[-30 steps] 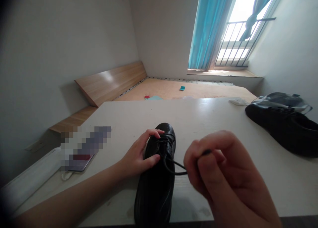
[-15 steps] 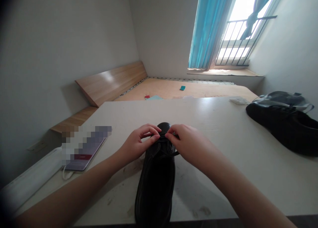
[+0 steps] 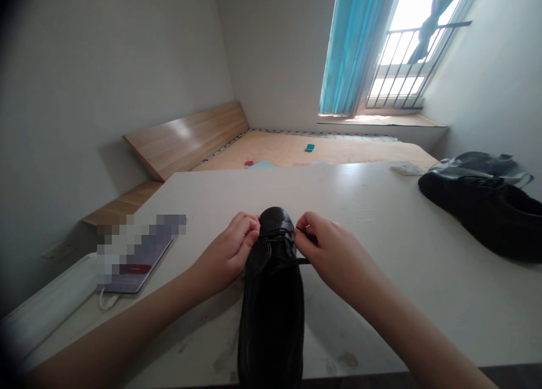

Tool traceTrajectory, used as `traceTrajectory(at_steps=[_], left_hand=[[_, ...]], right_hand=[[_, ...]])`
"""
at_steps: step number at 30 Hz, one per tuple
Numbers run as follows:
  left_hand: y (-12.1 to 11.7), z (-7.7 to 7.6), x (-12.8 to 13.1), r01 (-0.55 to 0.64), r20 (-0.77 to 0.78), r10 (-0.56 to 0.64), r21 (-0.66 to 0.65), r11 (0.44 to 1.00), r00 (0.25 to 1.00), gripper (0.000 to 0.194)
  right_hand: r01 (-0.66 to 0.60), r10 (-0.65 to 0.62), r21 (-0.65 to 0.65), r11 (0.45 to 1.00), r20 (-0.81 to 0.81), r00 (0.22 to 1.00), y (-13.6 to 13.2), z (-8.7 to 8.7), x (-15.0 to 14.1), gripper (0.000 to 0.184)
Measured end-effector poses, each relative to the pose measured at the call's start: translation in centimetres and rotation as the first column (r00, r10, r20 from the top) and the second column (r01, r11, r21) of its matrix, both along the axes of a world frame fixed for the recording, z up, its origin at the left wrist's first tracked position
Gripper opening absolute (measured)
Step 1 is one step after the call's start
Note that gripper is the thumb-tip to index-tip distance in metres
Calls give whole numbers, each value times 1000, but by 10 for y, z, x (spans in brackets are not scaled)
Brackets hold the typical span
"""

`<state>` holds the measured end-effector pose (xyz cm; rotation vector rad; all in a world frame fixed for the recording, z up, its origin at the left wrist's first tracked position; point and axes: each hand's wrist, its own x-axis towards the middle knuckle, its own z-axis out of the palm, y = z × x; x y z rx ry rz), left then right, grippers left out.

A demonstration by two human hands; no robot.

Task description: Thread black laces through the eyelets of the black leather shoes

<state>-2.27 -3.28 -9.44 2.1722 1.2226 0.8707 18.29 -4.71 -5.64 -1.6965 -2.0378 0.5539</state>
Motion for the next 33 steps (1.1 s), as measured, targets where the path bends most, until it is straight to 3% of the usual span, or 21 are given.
traceTrajectory(at_steps=[3,6,12,17,23,29,33], left_hand=[[-2,5,-4,26,-20,-27,-56,998,999,20],[-4,12,-5,17,5,-17,-1,1000,1000,20],[-4,34,4,28,-71,-21,103,994,997,10],[-1,39,12,48,-42,-52,-90,995,998,11],[-9,32,5,28,-56,-32,-62,998,998,16],[-11,32,-5,72,-101,-90,-164,984,991,19],[-10,31,-8,98,-96,-118,-195,976,988,20]], right_hand=[[6,-9,-31,999,-84,996,-5,-3,5,23],[28,-26,10,1000,-111,993,-5,5,6,25],[-172,174,-127,977,5,985,7,28,-1,29],[-230,246,-159,960,89,965,18,34,-8,20],[-213,216,-90,973,16,976,14,17,-1,29],[-114,108,-42,993,-119,987,-3,-7,1,26],[-88,79,-42,995,-167,983,-6,-12,-3,28]])
